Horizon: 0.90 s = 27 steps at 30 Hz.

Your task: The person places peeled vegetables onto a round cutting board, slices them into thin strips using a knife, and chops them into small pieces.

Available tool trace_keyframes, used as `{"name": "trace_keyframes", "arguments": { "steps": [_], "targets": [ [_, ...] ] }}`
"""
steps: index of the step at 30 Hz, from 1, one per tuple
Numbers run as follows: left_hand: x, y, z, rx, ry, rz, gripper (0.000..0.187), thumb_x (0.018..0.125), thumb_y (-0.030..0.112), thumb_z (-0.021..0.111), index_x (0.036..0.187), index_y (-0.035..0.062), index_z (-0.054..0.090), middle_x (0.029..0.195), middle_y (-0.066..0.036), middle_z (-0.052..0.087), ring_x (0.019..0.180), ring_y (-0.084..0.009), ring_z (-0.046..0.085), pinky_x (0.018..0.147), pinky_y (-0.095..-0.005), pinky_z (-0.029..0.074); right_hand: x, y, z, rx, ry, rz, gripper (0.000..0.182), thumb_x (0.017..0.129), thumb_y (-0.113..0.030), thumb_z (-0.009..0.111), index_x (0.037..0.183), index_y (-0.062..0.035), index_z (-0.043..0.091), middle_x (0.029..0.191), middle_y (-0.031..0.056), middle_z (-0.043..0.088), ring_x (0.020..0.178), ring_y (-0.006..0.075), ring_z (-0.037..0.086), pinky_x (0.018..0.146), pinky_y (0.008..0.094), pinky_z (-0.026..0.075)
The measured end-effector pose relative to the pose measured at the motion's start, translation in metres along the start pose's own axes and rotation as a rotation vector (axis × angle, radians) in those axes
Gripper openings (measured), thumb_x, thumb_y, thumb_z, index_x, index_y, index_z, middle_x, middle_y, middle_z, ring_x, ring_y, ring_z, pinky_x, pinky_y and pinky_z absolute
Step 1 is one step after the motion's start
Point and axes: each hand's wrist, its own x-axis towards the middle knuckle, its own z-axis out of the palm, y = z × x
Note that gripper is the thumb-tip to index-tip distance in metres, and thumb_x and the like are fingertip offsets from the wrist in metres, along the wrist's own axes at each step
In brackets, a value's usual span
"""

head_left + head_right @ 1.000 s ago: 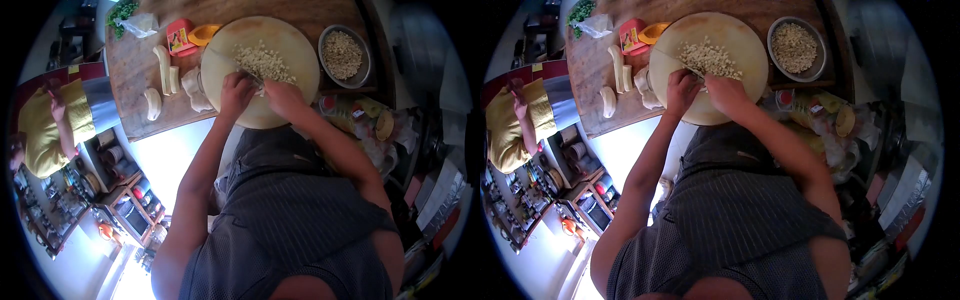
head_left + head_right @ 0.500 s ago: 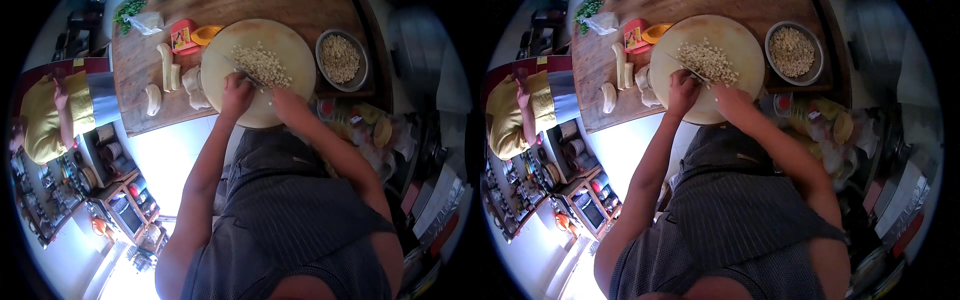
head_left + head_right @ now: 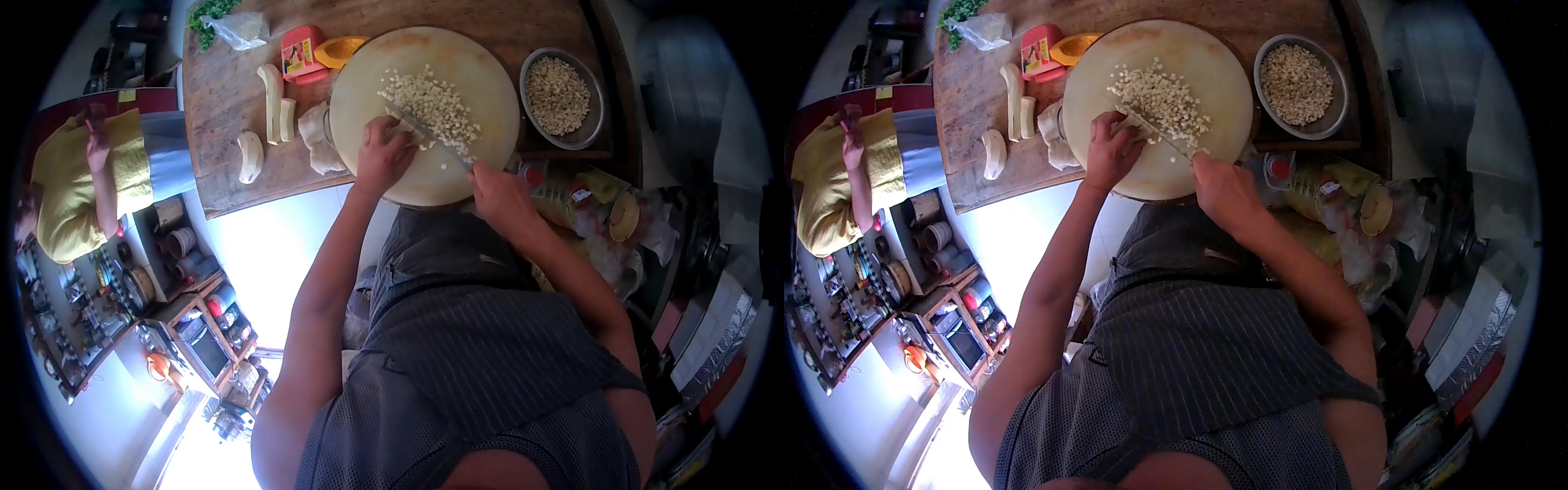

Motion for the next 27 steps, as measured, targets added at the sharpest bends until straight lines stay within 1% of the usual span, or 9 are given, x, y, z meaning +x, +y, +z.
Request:
{"name": "trace_keyframes", "arguments": {
  "steps": [4,7,11,13,15,19,23,25,27],
  "targets": [
    [-0.001,-0.006,0.004,-0.034,0.011,0.036,0.018,0.074,0.012,0.079,0.089,0.0099,0.068,0.113,-0.011,0.061,0.109,-0.0368,0.058,0.089,-0.0459,0.051,-0.002,-0.001,0.004,-0.010,0.004,-0.019,0.015,0.098,-0.017,0.053,0.094,-0.0029,0.052,0.077,0.0232,0.066,0.073,0.0445,0.067,0.063,0.0551,0.052],
    [0.001,-0.008,0.004,-0.052,-0.012,0.008,0.017,0.074,0.011,0.078,0.087,0.0086,0.068,0.110,-0.011,0.063,0.106,-0.0363,0.059,0.089,-0.0457,0.050,0.001,-0.001,0.006,-0.019,-0.009,-0.013,0.013,0.097,-0.015,0.053,0.094,-0.0027,0.052,0.076,0.0231,0.066,0.072,0.0443,0.067,0.062,0.0556,0.051],
    [0.005,-0.011,0.000,-0.071,-0.011,0.019,0.016,0.073,0.010,0.079,0.085,0.0070,0.069,0.108,-0.012,0.063,0.105,-0.0364,0.058,0.090,-0.0453,0.050,0.025,-0.006,0.019,0.005,-0.045,0.001,0.011,0.096,-0.013,0.054,0.099,-0.0022,0.053,0.079,0.0239,0.067,0.076,0.0444,0.068,0.067,0.0563,0.052],
    [0.007,-0.011,0.000,-0.089,0.001,0.034,0.014,0.074,0.009,0.078,0.084,0.0070,0.068,0.107,-0.011,0.065,0.102,-0.0354,0.061,0.089,-0.0453,0.050,0.037,-0.006,0.024,0.043,-0.034,-0.007,0.012,0.095,-0.013,0.055,0.101,-0.0024,0.054,0.080,0.0240,0.068,0.078,0.0447,0.068,0.069,0.0567,0.052],
    [0.007,-0.010,0.000,-0.086,0.010,0.037,0.014,0.074,0.009,0.078,0.084,0.0071,0.068,0.107,-0.011,0.065,0.102,-0.0356,0.061,0.089,-0.0453,0.050,0.041,-0.006,0.027,0.022,-0.114,0.021,0.016,0.095,-0.015,0.056,0.106,-0.0027,0.055,0.082,0.0238,0.069,0.082,0.0452,0.068,0.073,0.0564,0.052],
    [0.002,-0.009,0.003,-0.071,0.003,-0.006,0.015,0.074,0.009,0.078,0.085,0.0073,0.068,0.108,-0.012,0.065,0.102,-0.0363,0.061,0.088,-0.0456,0.051,0.016,0.014,0.029,0.005,-0.104,0.068,0.017,0.096,-0.017,0.055,0.107,-0.0036,0.054,0.083,0.0227,0.069,0.082,0.0455,0.068,0.073,0.0562,0.052],
    [0.001,-0.009,0.004,-0.053,0.007,0.013,0.015,0.075,0.012,0.080,0.084,0.0077,0.069,0.108,-0.011,0.064,0.105,-0.0345,0.060,0.090,-0.0441,0.051,-0.005,0.035,0.020,-0.040,-0.158,0.080,0.017,0.097,-0.019,0.051,0.106,-0.0049,0.055,0.083,0.0223,0.069,0.080,0.0470,0.067,0.071,0.0573,0.052],
    [0.000,-0.008,0.003,-0.054,0.011,0.000,0.014,0.075,0.011,0.080,0.084,0.0080,0.069,0.108,-0.011,0.063,0.105,-0.0343,0.060,0.088,-0.0441,0.052,-0.004,0.030,0.012,-0.067,-0.183,0.069,0.016,0.097,-0.019,0.051,0.105,-0.0054,0.055,0.083,0.0225,0.069,0.080,0.0477,0.066,0.071,0.0580,0.051],
    [0.000,-0.009,0.003,-0.057,0.014,0.005,0.014,0.075,0.011,0.080,0.084,0.0082,0.069,0.108,-0.011,0.063,0.104,-0.0343,0.060,0.088,-0.0441,0.052,-0.003,0.019,0.001,-0.015,-0.110,0.036,0.016,0.097,-0.018,0.050,0.104,-0.0049,0.055,0.082,0.0238,0.068,0.080,0.0481,0.066,0.071,0.0582,0.051]
  ]
}}
